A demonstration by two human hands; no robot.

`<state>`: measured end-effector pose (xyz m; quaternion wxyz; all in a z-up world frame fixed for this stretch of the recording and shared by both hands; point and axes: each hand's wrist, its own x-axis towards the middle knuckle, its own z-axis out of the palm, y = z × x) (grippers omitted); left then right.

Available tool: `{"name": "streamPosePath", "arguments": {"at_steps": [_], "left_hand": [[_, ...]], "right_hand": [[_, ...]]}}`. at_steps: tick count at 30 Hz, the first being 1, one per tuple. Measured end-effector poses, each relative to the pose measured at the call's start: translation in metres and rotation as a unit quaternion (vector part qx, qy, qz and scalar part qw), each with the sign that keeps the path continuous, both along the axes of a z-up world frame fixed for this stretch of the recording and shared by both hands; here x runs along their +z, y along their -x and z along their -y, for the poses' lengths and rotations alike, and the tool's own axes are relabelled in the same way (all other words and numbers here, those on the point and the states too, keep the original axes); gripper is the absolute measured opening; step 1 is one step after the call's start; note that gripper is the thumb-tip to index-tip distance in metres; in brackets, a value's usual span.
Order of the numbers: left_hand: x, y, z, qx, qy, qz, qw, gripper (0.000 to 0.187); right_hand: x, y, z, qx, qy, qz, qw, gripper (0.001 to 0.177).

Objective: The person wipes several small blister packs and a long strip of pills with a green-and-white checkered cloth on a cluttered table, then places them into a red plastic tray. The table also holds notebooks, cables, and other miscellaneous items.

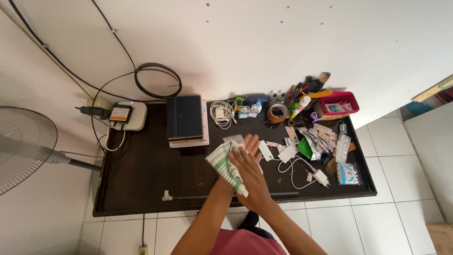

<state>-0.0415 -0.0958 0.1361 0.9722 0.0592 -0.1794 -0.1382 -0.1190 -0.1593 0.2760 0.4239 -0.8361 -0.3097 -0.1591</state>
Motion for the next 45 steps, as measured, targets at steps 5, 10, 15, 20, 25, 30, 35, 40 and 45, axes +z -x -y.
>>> {"name": "streamPosePath", "arguments": {"at_steps": [5,10,15,20,25,30,35,40,45], "left_hand": [[-0.043,-0.03,-0.034,-0.137,0.115,0.011,0.984,0.097],[-0.016,-0.007,-0.028,-0.103,0.146,-0.032,0.983,0.081],[-0.021,-0.002,-0.018,-0.113,0.136,-0.037,0.984,0.075],[-0.029,-0.001,-0.01,-0.123,0.128,-0.041,0.983,0.069],[-0.031,-0.009,-0.022,-0.12,0.097,-0.002,0.988,0.091],[0.024,0.018,-0.029,-0.094,0.146,-0.112,0.978,0.085],[0.077,0.047,-0.007,-0.012,-0.061,-0.147,0.987,0.072],[0.018,0.027,-0.004,-0.032,-0.119,-0.111,0.986,0.085],[-0.006,0.007,-0.024,-0.091,0.111,-0.056,0.988,0.088]], "right_hand": [[0.005,0.019,0.001,0.001,0.029,-0.002,1.0,0.09],[-0.004,0.014,0.006,-0.042,-0.011,-0.022,0.999,0.069],[0.036,0.002,-0.01,-0.11,-0.15,-0.095,0.978,0.06],[0.014,0.003,0.009,-0.047,-0.017,0.003,0.999,0.055],[0.002,0.021,0.016,0.014,-0.011,-0.032,0.999,0.086],[-0.003,0.021,0.027,0.036,0.053,-0.026,0.998,0.067],[0.006,0.006,0.024,-0.029,0.057,-0.033,0.997,0.059],[0.009,0.006,0.02,0.005,0.048,-0.034,0.998,0.057],[0.007,0.02,0.02,0.045,0.064,-0.032,0.996,0.072]]}}
